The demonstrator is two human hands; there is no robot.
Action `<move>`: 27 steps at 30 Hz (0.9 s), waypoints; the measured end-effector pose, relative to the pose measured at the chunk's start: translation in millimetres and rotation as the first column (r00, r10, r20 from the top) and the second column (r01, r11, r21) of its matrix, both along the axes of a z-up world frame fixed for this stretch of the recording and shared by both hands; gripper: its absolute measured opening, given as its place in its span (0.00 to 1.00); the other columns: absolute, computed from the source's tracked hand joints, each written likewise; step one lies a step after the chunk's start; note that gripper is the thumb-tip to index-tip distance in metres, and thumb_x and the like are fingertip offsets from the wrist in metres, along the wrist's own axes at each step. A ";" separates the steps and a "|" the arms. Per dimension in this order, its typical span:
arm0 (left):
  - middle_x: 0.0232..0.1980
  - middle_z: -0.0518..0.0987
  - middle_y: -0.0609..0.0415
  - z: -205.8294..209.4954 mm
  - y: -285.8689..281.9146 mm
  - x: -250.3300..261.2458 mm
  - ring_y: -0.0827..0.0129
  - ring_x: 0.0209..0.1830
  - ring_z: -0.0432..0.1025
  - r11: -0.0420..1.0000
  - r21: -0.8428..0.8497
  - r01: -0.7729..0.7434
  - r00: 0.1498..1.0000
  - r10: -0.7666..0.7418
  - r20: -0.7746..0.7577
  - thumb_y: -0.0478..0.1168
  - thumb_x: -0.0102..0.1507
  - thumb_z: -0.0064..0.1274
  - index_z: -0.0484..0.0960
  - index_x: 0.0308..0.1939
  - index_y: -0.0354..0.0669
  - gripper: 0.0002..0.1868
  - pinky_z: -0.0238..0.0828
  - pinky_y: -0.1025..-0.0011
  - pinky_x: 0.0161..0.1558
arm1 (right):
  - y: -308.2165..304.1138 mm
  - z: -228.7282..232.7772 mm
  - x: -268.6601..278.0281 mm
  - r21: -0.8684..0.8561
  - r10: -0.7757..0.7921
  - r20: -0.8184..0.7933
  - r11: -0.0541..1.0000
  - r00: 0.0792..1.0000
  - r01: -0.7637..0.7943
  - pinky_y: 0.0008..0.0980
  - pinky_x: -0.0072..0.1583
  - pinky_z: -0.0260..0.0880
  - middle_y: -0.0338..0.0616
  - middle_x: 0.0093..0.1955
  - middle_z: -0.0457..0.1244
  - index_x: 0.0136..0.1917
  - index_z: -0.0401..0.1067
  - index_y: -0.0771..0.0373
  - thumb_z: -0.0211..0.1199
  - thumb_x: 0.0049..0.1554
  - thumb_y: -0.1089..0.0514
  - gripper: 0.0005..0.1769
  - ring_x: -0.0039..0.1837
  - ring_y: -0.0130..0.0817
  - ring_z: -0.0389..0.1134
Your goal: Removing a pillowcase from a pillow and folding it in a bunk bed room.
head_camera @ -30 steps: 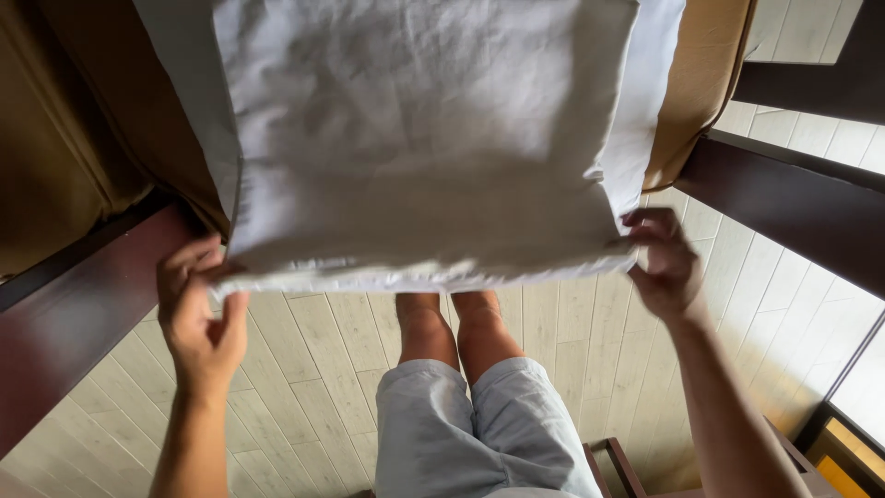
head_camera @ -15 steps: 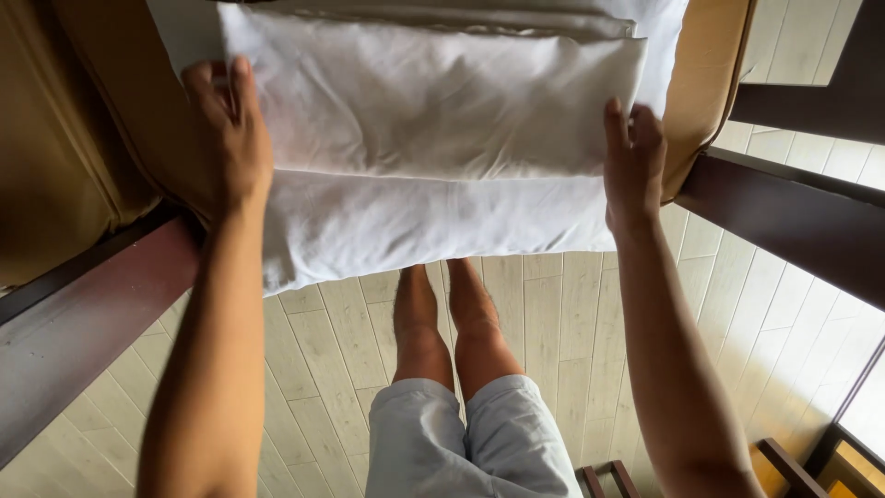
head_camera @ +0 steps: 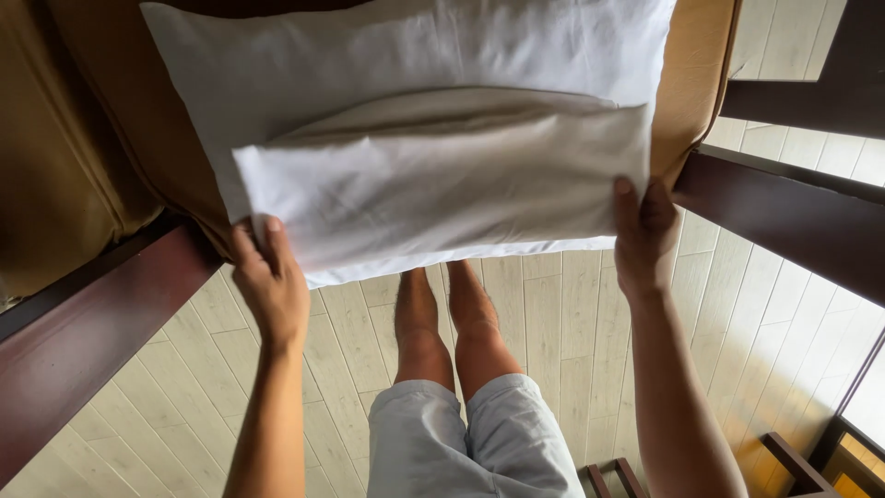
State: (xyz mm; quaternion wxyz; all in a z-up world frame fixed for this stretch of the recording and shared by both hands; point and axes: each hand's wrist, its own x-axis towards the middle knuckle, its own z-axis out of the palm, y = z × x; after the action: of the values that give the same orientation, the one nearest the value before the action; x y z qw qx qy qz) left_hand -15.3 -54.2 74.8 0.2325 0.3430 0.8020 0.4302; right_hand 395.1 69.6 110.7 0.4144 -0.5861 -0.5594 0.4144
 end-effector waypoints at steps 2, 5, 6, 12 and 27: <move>0.38 0.80 0.46 -8.7 -7.3 1.0 0.63 0.36 0.76 0.993 -0.118 -0.027 0.998 0.033 0.050 0.53 0.75 0.40 0.72 0.55 0.35 0.22 0.71 0.65 0.38 | -4.0 -19.6 11.3 -0.051 0.006 0.021 0.999 1.000 -0.005 0.25 0.51 0.63 0.34 0.45 0.63 0.52 0.68 0.65 0.61 0.70 0.48 0.17 0.48 0.21 0.59; 0.44 0.80 0.44 -24.6 0.6 -4.9 0.59 0.42 0.77 0.993 -0.098 0.063 0.995 -0.056 0.077 0.54 0.74 0.41 0.74 0.55 0.33 0.24 0.73 0.65 0.44 | 2.6 -20.8 8.6 -0.029 0.038 0.254 0.999 0.967 -0.031 0.26 0.48 0.62 0.35 0.49 0.61 0.55 0.70 0.66 0.63 0.69 0.47 0.19 0.49 0.23 0.59; 0.47 0.79 0.43 -27.2 0.5 -7.6 0.59 0.46 0.76 0.995 -0.038 0.088 0.995 -0.086 0.045 0.53 0.76 0.42 0.73 0.55 0.31 0.23 0.71 0.64 0.47 | 3.1 -14.8 5.0 0.008 0.040 0.341 0.999 0.939 -0.045 0.26 0.48 0.62 0.35 0.50 0.62 0.57 0.71 0.66 0.63 0.69 0.46 0.19 0.50 0.23 0.60; 0.46 0.78 0.49 -12.9 32.0 -18.1 0.65 0.45 0.71 0.989 0.131 0.075 0.983 -0.095 0.155 0.52 0.77 0.45 0.73 0.52 0.32 0.22 0.69 0.66 0.51 | 32.0 7.6 -21.8 0.030 -0.027 0.289 0.999 0.957 0.019 0.26 0.46 0.58 0.33 0.44 0.63 0.56 0.72 0.63 0.63 0.67 0.45 0.18 0.45 0.22 0.58; 0.58 0.75 0.47 -22.5 61.3 -30.7 0.61 0.58 0.71 0.992 0.123 0.035 0.993 -0.049 0.111 0.57 0.75 0.45 0.71 0.65 0.33 0.29 0.66 0.63 0.61 | 73.1 13.5 -42.9 -0.145 0.004 0.214 0.989 0.977 0.028 0.27 0.50 0.65 0.37 0.44 0.65 0.55 0.71 0.64 0.60 0.68 0.47 0.17 0.47 0.23 0.63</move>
State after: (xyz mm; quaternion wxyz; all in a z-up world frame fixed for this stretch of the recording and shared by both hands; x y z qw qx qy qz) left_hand -46.0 7.1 52.2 0.2655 0.3482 0.7525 0.4918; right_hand 352.2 142.7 124.2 0.3099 -0.6598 -0.5649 0.3867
